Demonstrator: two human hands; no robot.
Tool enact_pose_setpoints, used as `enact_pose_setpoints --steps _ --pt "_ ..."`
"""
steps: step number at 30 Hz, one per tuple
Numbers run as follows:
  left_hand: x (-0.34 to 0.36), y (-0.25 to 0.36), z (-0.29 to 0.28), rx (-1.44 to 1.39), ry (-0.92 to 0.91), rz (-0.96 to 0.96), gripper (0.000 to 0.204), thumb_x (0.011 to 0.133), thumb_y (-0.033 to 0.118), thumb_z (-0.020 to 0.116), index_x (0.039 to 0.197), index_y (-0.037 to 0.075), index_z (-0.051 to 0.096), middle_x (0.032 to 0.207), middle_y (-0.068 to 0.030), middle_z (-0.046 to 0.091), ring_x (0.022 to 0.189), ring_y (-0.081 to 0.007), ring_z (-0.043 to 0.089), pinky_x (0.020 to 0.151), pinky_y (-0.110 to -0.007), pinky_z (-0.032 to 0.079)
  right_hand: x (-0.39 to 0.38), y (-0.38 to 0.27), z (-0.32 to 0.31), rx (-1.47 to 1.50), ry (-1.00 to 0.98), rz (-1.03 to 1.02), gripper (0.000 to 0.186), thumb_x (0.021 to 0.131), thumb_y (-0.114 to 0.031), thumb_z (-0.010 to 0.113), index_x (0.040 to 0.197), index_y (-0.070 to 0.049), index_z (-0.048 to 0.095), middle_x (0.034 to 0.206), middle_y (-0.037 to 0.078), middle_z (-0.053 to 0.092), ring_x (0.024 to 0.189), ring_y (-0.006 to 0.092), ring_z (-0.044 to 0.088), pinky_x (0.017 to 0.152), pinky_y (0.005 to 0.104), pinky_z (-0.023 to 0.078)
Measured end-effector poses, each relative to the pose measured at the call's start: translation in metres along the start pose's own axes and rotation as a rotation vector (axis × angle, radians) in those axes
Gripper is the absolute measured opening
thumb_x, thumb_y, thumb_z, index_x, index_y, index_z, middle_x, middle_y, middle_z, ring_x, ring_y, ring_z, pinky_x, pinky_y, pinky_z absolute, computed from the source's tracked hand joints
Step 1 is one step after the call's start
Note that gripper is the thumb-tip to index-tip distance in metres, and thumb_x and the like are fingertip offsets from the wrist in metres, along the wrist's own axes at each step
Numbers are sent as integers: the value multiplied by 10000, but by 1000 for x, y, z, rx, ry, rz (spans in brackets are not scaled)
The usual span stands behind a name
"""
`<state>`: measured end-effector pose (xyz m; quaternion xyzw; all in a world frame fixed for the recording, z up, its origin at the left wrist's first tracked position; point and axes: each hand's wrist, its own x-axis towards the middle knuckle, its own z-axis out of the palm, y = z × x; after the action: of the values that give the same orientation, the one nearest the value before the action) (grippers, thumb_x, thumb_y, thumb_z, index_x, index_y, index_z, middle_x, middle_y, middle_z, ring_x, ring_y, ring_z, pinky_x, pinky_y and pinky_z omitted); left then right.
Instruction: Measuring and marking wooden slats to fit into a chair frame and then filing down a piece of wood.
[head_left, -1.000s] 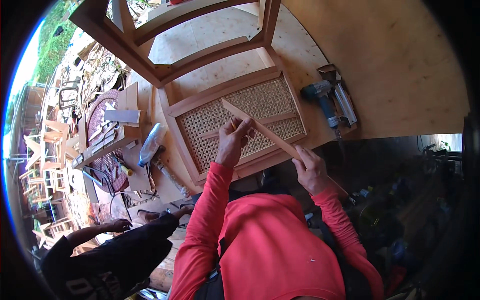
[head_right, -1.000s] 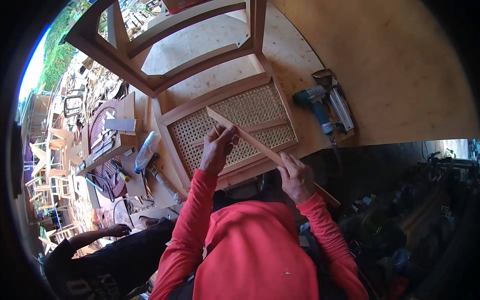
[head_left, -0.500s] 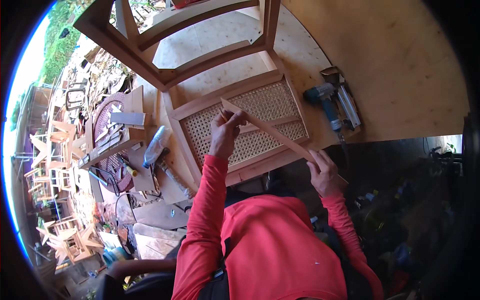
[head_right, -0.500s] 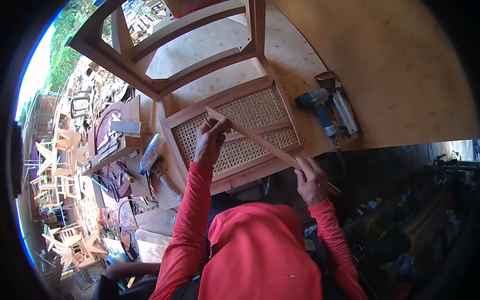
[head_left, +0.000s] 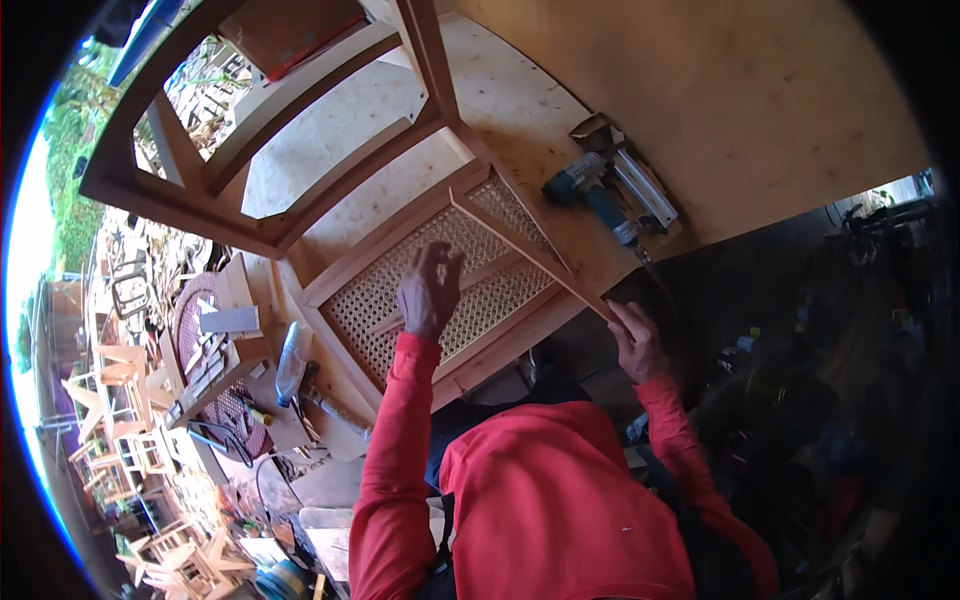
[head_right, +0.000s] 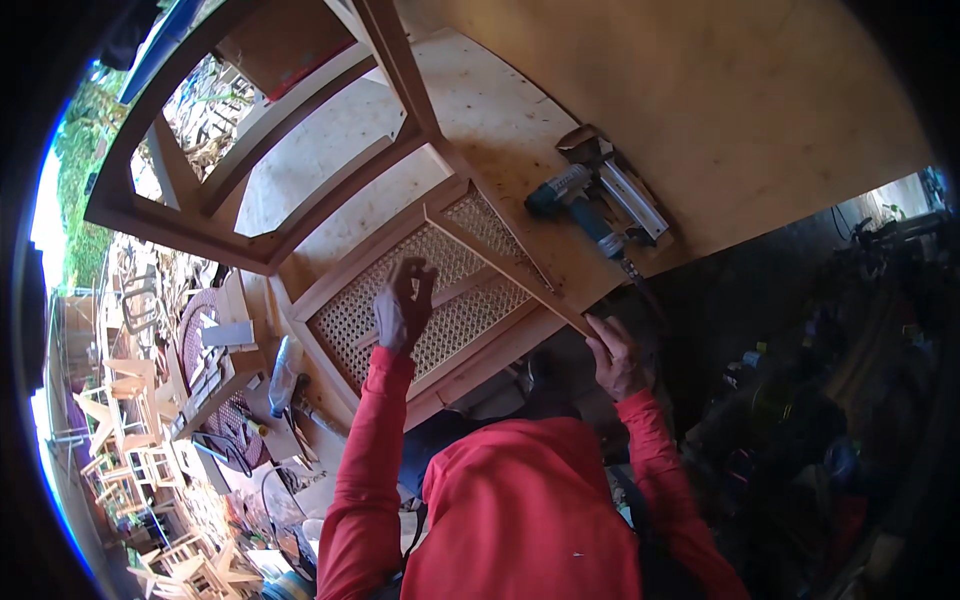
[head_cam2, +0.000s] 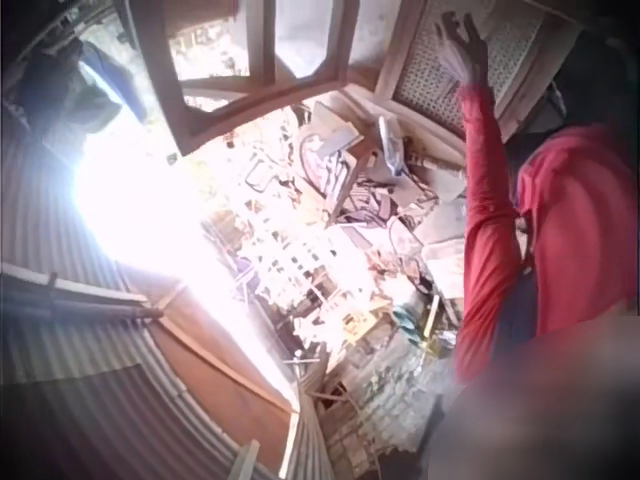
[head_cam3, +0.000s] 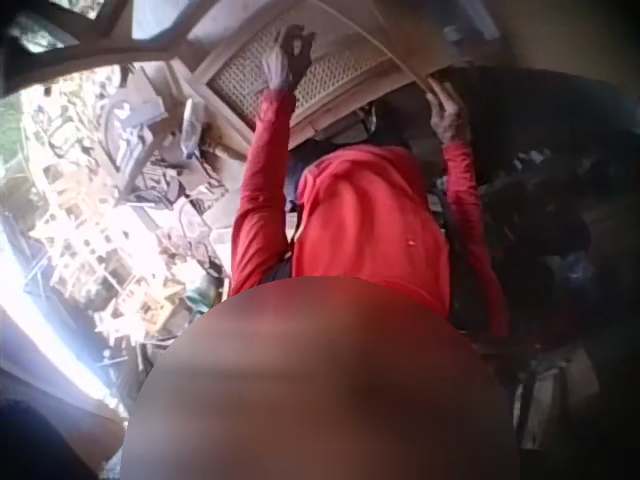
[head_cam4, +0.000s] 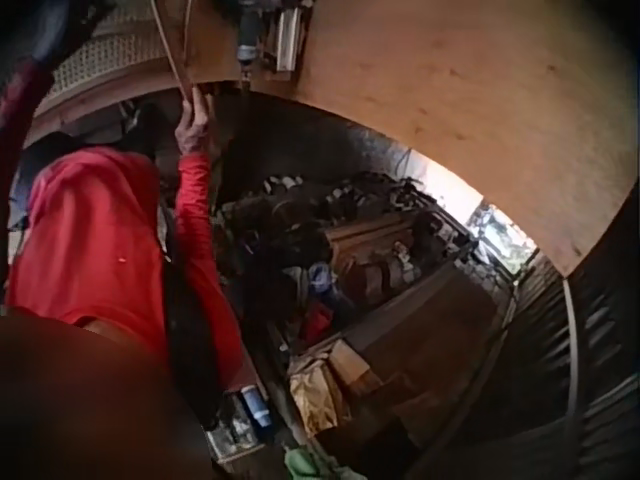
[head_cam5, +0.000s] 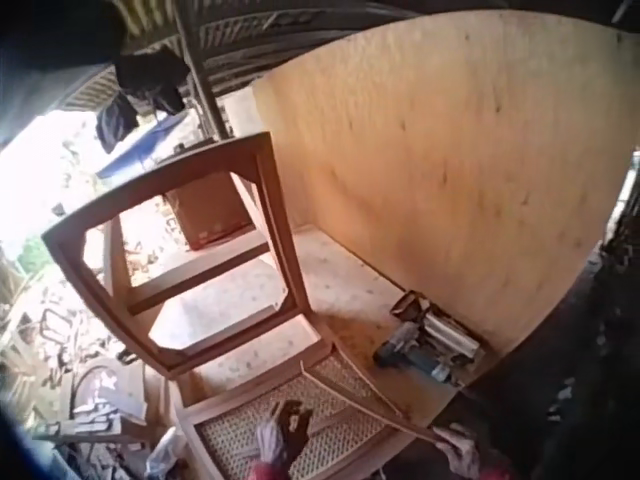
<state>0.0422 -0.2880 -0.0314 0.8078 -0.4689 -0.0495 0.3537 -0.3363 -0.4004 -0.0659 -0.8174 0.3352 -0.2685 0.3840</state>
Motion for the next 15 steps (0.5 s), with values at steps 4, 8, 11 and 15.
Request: enact_pose_setpoints --steps 4,8,11,15 --pt "-19 -4 11 255 -180 255 313 949 233 821 1227 127 724 1140 -122 687 1054 -375 694 791 -487 585 -12 9 -2 -113 97 56 341 1065 -71 663 1390 29 689 1135 236 677 1040 439 686 889 470 556" --pt "-26 -10 8 286 -217 281 179 973 161 756 1138 124 698 1089 -125 669 1009 -381 676 766 -509 574 -20 10 -3 -107 131 125 357 1059 -75 664 1405 11 683 1180 236 673 1072 447 684 922 485 553" --pt "-25 -15 -8 315 -196 254 132 994 142 734 1119 121 696 1056 -121 668 977 -377 681 752 -497 574 -24 12 0 -85 142 152 361 1060 -80 665 1410 9 682 1179 238 675 1078 453 684 932 492 550" --pt "-26 -24 -36 355 -120 238 83 993 125 708 1049 110 649 992 -127 630 956 -374 674 700 -513 560 -29 9 8 -201 169 98 363 1092 -103 639 1433 16 664 1232 256 677 1140 470 687 922 483 572"
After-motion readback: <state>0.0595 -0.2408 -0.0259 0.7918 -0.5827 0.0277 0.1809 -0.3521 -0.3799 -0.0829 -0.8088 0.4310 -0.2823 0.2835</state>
